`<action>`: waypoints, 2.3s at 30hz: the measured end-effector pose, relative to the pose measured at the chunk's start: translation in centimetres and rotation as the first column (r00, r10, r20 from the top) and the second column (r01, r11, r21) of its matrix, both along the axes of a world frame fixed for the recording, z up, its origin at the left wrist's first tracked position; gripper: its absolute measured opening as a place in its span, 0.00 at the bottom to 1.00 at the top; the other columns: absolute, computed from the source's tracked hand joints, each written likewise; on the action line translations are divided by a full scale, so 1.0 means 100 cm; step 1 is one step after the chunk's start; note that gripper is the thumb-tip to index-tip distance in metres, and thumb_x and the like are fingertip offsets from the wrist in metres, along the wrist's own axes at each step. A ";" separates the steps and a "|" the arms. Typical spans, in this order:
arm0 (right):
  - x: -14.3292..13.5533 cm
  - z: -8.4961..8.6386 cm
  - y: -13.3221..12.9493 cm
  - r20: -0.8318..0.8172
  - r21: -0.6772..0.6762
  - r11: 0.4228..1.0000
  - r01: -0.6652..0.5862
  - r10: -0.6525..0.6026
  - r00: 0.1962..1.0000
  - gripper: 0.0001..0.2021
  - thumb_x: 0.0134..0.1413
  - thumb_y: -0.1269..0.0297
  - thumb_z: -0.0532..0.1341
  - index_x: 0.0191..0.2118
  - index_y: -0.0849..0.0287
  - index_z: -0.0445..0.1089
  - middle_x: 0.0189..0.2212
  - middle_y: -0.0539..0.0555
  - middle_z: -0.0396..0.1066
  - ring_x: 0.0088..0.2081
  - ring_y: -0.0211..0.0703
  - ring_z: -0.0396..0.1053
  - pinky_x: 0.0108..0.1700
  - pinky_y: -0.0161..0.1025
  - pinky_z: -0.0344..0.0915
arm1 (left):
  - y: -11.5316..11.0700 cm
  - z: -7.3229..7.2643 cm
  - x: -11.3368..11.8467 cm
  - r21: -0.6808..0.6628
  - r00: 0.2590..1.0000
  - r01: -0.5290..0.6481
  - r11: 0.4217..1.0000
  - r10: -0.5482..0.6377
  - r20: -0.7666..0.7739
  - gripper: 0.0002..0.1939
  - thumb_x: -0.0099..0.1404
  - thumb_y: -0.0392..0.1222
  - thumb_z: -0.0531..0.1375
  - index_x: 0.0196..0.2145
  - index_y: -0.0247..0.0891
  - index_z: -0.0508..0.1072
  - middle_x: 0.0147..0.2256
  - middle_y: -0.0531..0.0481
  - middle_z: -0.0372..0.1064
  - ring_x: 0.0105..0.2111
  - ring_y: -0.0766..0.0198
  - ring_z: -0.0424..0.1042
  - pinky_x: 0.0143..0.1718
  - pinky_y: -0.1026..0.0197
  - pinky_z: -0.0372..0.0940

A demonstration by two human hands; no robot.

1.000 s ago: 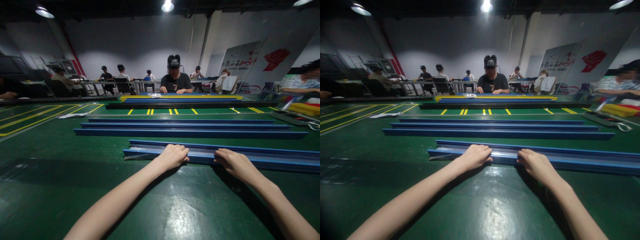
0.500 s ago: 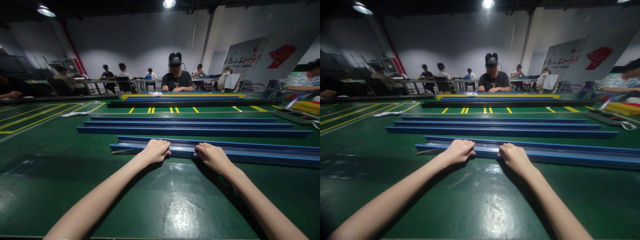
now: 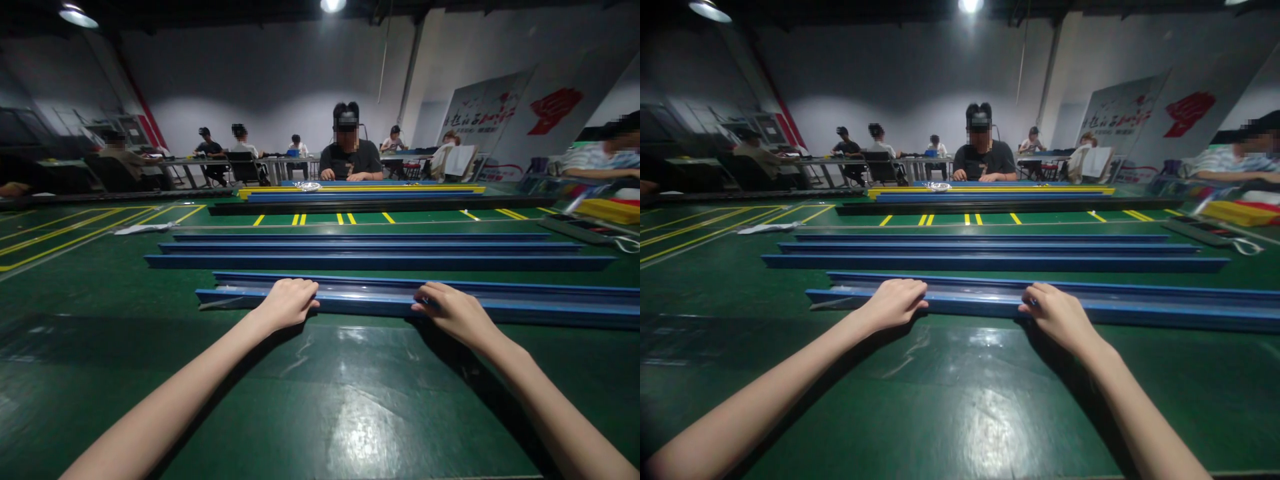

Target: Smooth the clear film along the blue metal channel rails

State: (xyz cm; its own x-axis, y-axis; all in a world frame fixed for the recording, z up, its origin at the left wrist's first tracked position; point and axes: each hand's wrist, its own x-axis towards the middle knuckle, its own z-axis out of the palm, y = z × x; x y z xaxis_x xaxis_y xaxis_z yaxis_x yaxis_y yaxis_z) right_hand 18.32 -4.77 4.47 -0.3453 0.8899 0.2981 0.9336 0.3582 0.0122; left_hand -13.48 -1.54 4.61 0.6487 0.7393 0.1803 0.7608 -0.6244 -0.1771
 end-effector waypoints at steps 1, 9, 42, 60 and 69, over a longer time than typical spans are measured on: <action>0.001 0.000 0.000 -0.006 0.008 1.000 -0.004 0.004 1.000 0.08 0.54 0.61 0.52 0.31 0.56 0.65 0.31 0.51 0.69 0.31 0.39 0.66 0.27 0.32 0.54 | 0.000 0.000 0.000 0.003 1.000 0.002 1.000 -0.002 -0.003 0.07 0.63 0.43 0.50 0.31 0.38 0.62 0.33 0.49 0.69 0.33 0.60 0.68 0.29 0.62 0.55; -0.017 -0.003 0.006 0.078 0.050 0.998 -0.026 0.022 0.997 0.07 0.53 0.66 0.52 0.29 0.58 0.65 0.30 0.52 0.68 0.31 0.38 0.65 0.27 0.32 0.50 | -0.003 0.016 -0.005 -0.052 0.994 -0.072 0.996 0.067 -0.087 0.07 0.62 0.43 0.52 0.31 0.38 0.65 0.33 0.48 0.69 0.33 0.60 0.69 0.29 0.61 0.57; -0.011 -0.005 0.012 -0.013 0.063 0.990 -0.126 0.127 0.992 0.09 0.55 0.60 0.51 0.31 0.57 0.65 0.30 0.52 0.67 0.30 0.39 0.64 0.30 0.33 0.55 | 0.002 0.016 -0.011 -0.072 0.989 -0.140 0.988 0.143 0.036 0.02 0.57 0.40 0.56 0.29 0.40 0.66 0.32 0.52 0.69 0.33 0.61 0.67 0.29 0.62 0.56; -0.068 -0.007 0.030 0.153 0.127 0.976 -0.177 0.157 0.976 0.05 0.54 0.68 0.53 0.29 0.59 0.63 0.29 0.52 0.66 0.31 0.38 0.62 0.28 0.34 0.50 | 0.009 0.008 0.040 -0.089 0.992 -0.010 0.996 0.021 0.124 0.08 0.60 0.42 0.55 0.37 0.40 0.66 0.39 0.50 0.67 0.39 0.61 0.66 0.37 0.61 0.59; -0.071 -0.003 0.027 0.127 0.131 0.973 -0.192 0.176 0.976 0.05 0.54 0.65 0.54 0.31 0.59 0.64 0.29 0.52 0.67 0.32 0.38 0.62 0.31 0.33 0.52 | 0.009 0.004 0.037 -0.030 0.998 -0.032 0.999 0.034 0.059 0.03 0.60 0.38 0.52 0.34 0.39 0.64 0.36 0.48 0.66 0.37 0.59 0.66 0.32 0.60 0.57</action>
